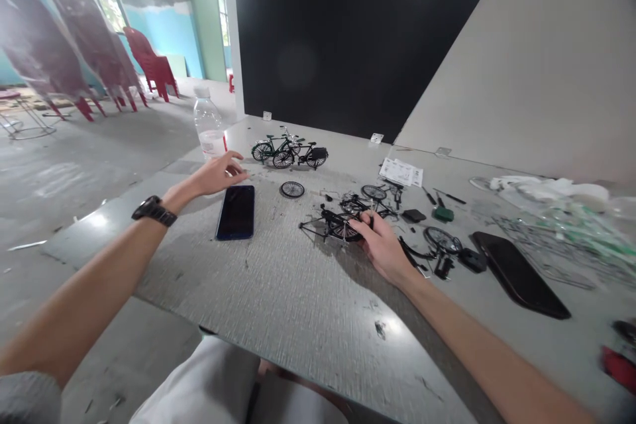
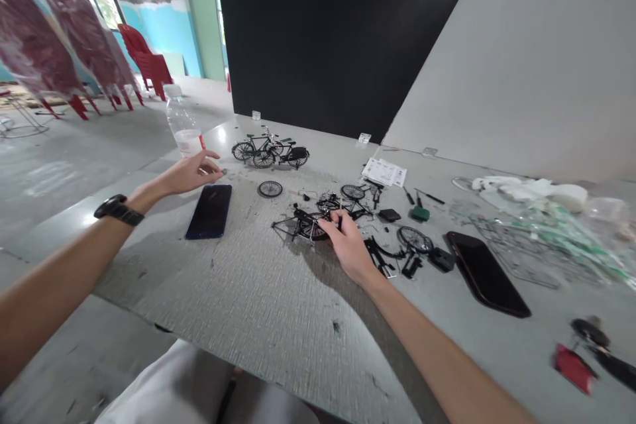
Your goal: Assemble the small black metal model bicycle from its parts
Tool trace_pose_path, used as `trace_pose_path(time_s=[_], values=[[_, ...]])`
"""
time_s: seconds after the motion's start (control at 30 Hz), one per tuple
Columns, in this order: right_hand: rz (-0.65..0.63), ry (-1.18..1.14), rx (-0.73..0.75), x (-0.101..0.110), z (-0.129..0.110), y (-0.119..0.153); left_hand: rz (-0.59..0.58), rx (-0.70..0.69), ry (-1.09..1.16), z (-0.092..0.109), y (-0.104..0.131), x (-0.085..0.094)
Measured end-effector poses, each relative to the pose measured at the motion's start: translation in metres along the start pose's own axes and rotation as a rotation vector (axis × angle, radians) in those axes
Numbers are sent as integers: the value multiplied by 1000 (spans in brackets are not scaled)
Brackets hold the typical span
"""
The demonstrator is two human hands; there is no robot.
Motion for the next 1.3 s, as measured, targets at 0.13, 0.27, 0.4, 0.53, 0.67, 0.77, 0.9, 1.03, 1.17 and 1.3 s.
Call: trace_pose_path(time_s=[0.13, 0.27, 0.4, 0.53, 0.67, 0.77, 0.9, 1.03, 1.17, 1.3], values=[[-12, -4, -32, 1, 2, 0, -112, -22, 78, -14, 2, -23], [-7, 0, -47, 1, -2, 2, -174, -66, 214, -21, -1, -34], [19, 5, -71, 1, -4, 4, -188, -87, 260, -27, -2, -40], [3, 1, -85, 1, 0, 2, -178, -85, 284, -31, -4, -44], [-1, 13, -99, 3, 2, 1, -185, -87, 297, -34, -6, -46], [6, 16, -101, 3, 1, 2, -191, -104, 284, -35, -7, -46], [14, 11, -98, 3, 0, 2, -190, -102, 254, -31, -6, -44], [19, 11, -87, 5, 2, 0, -177, -84, 263, -27, -5, -41], [15, 11, -72, 6, 2, -1, -187, -68, 312, -24, -5, -41], [2, 24, -76, 6, 3, -1, -242, -64, 286, -18, -2, -40]])
Point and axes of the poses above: each hand's wrist, its own y-axis away from the middle knuckle, its own x-axis out of the back of the hand, z = x × y, the point moved 7 cm from there along -y, towards the middle knuckle, and after that the axes turned 10 degrees about -x, right-handed, at the moved point
